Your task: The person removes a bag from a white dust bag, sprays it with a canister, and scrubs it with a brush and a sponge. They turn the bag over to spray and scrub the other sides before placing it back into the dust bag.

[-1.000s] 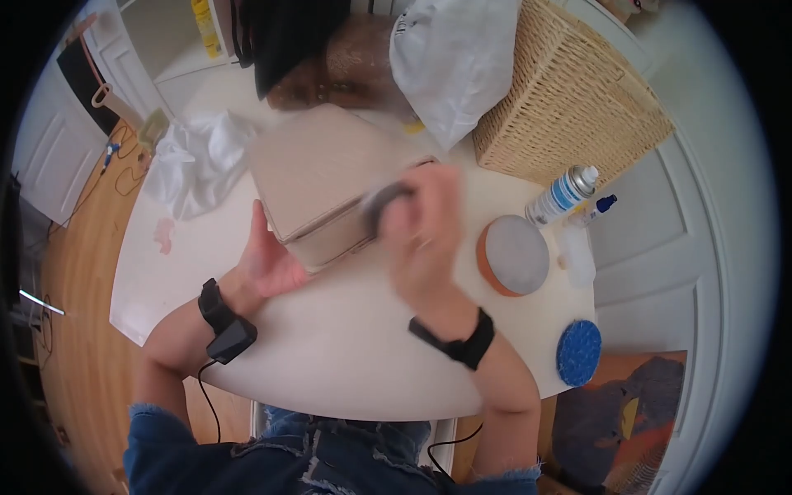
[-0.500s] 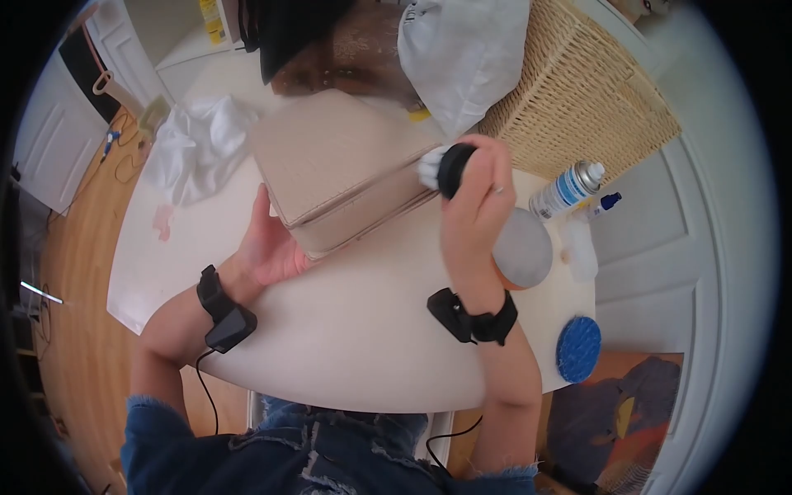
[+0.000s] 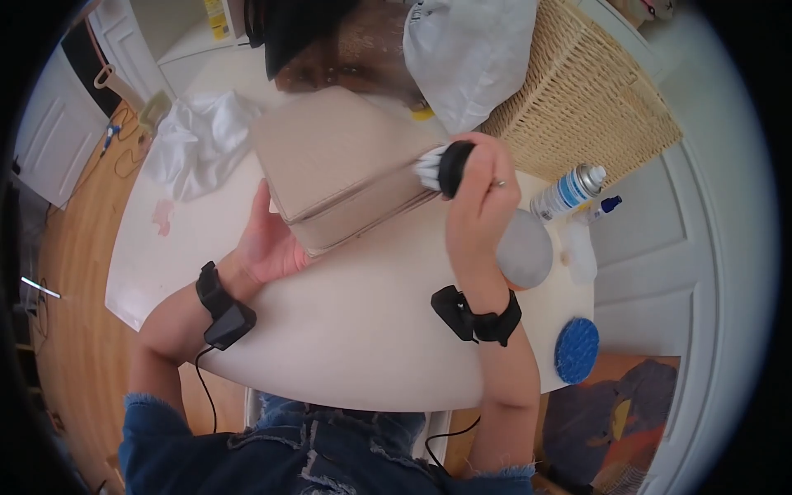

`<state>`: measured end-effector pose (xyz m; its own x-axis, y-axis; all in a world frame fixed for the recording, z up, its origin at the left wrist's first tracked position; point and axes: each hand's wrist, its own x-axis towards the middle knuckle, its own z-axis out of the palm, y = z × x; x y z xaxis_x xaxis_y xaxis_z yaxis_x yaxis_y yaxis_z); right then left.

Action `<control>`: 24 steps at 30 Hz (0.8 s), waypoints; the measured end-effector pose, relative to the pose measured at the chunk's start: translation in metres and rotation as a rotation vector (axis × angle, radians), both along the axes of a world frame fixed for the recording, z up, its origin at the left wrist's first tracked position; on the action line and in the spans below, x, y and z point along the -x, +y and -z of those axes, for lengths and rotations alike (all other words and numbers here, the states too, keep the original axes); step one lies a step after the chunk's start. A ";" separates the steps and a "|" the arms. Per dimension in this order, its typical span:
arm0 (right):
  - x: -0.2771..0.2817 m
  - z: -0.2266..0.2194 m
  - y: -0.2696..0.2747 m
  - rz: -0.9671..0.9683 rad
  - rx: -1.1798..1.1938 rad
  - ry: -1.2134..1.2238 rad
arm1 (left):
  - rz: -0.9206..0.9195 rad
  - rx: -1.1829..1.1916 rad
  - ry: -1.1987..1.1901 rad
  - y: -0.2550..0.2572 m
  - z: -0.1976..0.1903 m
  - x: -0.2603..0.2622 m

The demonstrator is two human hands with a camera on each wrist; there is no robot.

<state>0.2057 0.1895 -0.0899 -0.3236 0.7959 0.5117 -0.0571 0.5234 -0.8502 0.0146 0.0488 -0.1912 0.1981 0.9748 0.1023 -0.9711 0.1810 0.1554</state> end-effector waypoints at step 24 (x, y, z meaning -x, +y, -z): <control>0.002 0.023 -0.001 -0.128 -0.798 -0.066 | -0.081 0.037 0.095 -0.001 -0.009 -0.002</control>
